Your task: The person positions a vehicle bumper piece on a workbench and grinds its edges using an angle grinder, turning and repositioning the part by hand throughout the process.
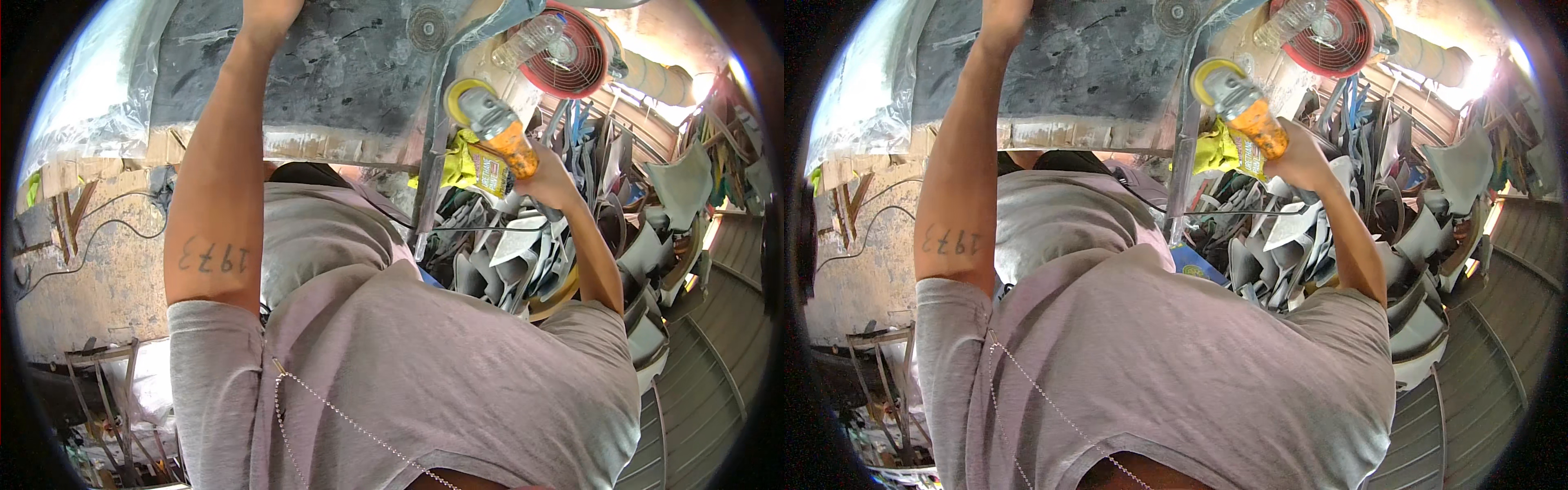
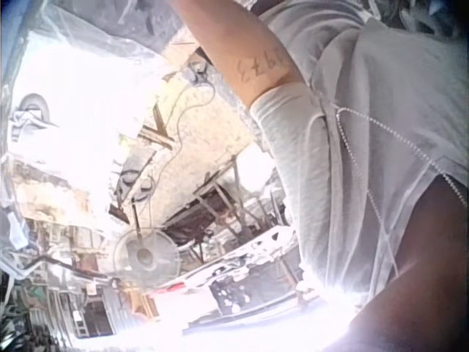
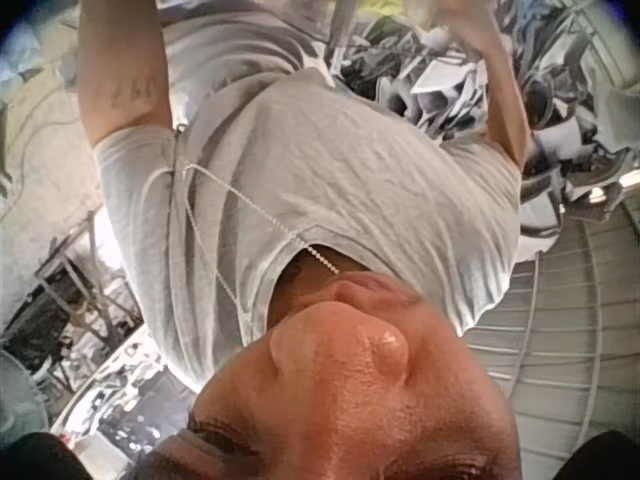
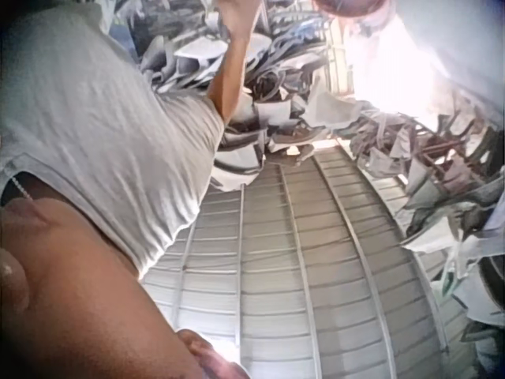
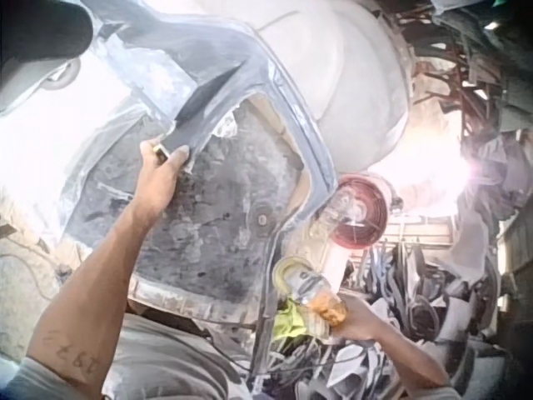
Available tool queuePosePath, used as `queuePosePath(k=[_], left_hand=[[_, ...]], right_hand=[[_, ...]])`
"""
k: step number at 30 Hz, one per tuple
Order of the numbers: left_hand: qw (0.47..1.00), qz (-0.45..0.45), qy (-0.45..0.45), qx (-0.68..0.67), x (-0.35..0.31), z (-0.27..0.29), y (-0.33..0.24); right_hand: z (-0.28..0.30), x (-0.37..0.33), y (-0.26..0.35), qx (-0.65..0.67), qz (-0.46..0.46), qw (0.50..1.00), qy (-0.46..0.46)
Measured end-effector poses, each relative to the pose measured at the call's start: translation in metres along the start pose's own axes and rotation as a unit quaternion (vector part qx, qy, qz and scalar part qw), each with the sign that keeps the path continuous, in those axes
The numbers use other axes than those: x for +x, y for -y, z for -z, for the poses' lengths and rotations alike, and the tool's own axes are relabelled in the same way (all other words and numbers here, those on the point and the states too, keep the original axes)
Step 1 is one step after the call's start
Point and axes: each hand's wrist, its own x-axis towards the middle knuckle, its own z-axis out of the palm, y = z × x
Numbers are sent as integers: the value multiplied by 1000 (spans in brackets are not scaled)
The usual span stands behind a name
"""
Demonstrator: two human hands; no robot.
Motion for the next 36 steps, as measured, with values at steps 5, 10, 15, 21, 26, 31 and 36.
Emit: queuePosePath(k=[5,10,15,21,26,31,36], left_hand=[[1000,-11,3,-3,6,4,4],[998,-36,-14,39,11,0,12],[998,-56,1,-42,14,3,20],[999,-45,-3,11,-3,0,-4],[998,-62,-30,13,13,1,16],[998,-60,-18,3,9,0,11],[998,-47,-32,37,9,-1,11]], right_hand=[[-9,-3,5,-27,30,999,7],[-9,-4,11,-89,1,996,4],[-6,2,16,-109,2,994,7],[-10,-4,17,-112,34,993,8],[-5,2,28,-133,31,990,31],[-2,12,24,-119,-3,993,11],[-7,4,26,-147,50,986,56]])
